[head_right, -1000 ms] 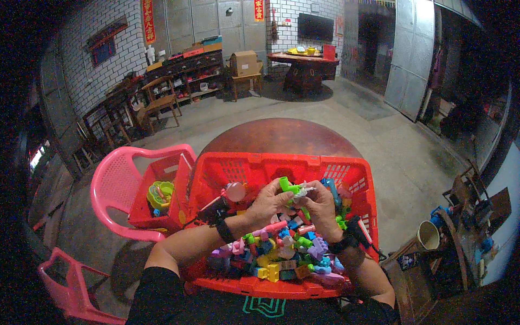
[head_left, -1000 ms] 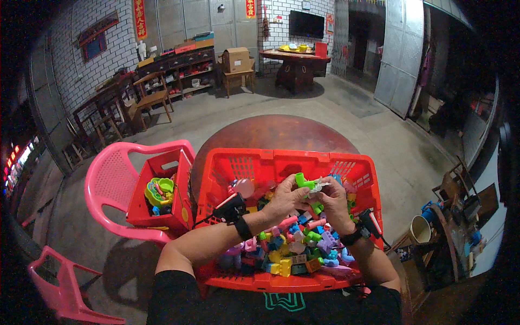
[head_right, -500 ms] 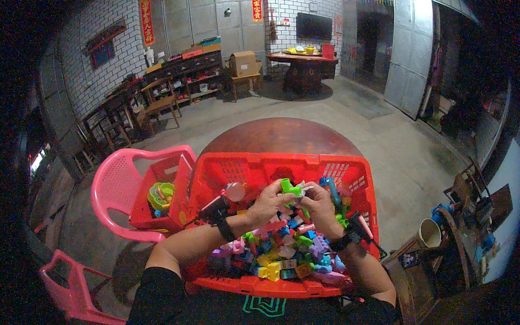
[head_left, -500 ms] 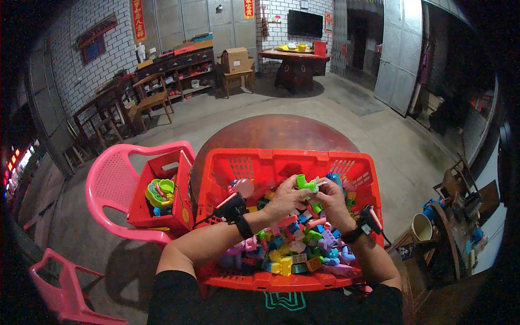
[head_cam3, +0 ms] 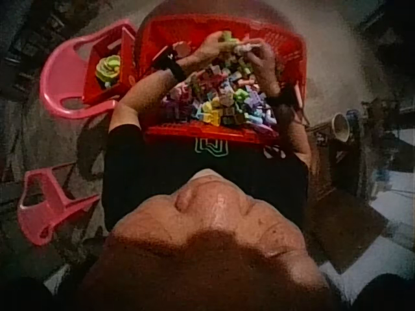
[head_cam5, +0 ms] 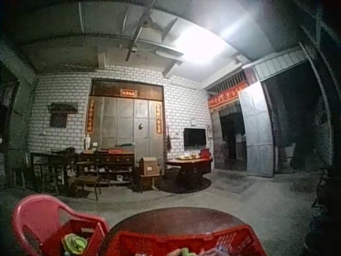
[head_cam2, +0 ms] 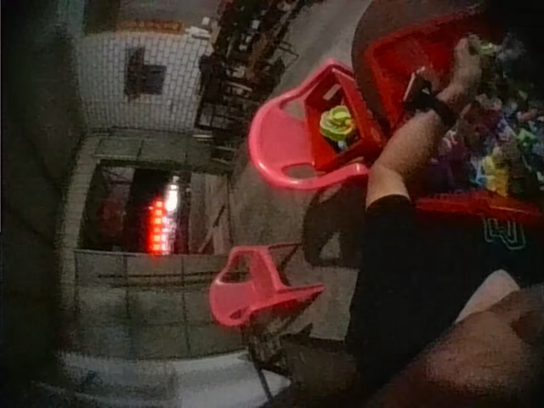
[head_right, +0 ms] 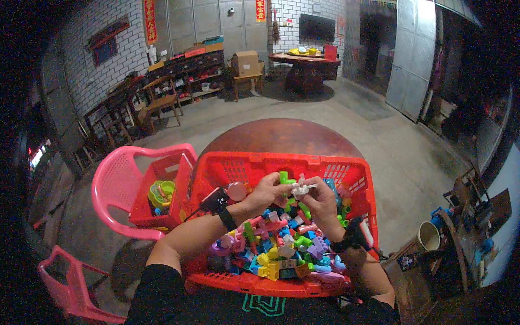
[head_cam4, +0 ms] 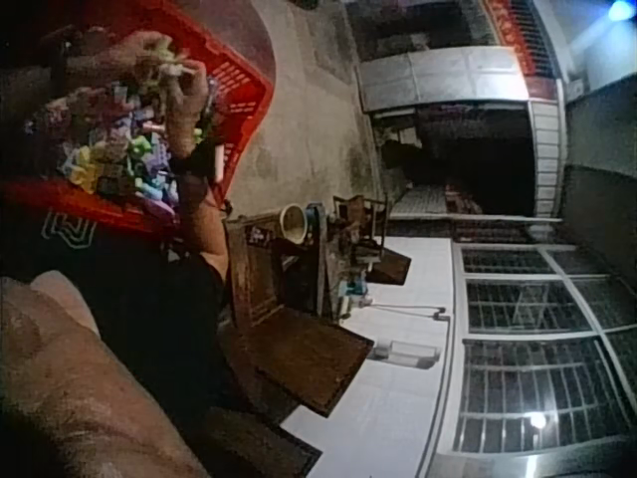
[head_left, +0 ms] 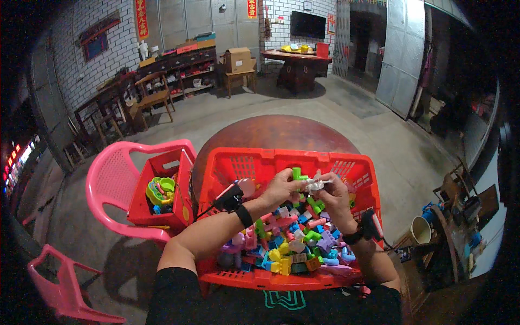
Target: The person is handling, sorting, and connecting colorful plastic building blocks inside a red basket.
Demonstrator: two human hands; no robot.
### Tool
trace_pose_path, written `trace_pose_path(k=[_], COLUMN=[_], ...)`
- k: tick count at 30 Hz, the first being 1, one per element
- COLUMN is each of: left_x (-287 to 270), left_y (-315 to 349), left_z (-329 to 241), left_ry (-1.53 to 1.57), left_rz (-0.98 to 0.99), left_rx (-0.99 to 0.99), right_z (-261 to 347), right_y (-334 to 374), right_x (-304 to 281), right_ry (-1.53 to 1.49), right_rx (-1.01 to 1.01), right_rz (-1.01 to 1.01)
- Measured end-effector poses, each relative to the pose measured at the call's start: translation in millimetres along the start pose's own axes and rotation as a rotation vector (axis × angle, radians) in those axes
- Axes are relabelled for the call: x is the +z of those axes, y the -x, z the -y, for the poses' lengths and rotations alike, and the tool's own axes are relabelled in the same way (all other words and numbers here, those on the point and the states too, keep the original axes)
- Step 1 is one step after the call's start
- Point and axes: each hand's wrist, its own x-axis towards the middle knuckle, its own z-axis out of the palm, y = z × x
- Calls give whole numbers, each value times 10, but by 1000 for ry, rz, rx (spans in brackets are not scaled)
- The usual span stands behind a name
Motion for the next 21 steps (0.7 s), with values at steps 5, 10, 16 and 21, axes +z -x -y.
trace_pose_path(k=[5,10,16,21], left_x=[21,-95,14,30], left_y=[-7,-60,86,99], left_z=[220,192,41,47], left_ry=[-409,-751,-962,-967], left_rz=[45,100,119,32], left_rx=[161,110,127,309], right_z=[10,62,5,-89], right_y=[-21,-8,27,-55], right_x=[-62,-19,-16,-124], right_ry=[840,980,927,799], right_rx=[-474,-593,-354,-344], right_rz=[105,230,195,110])
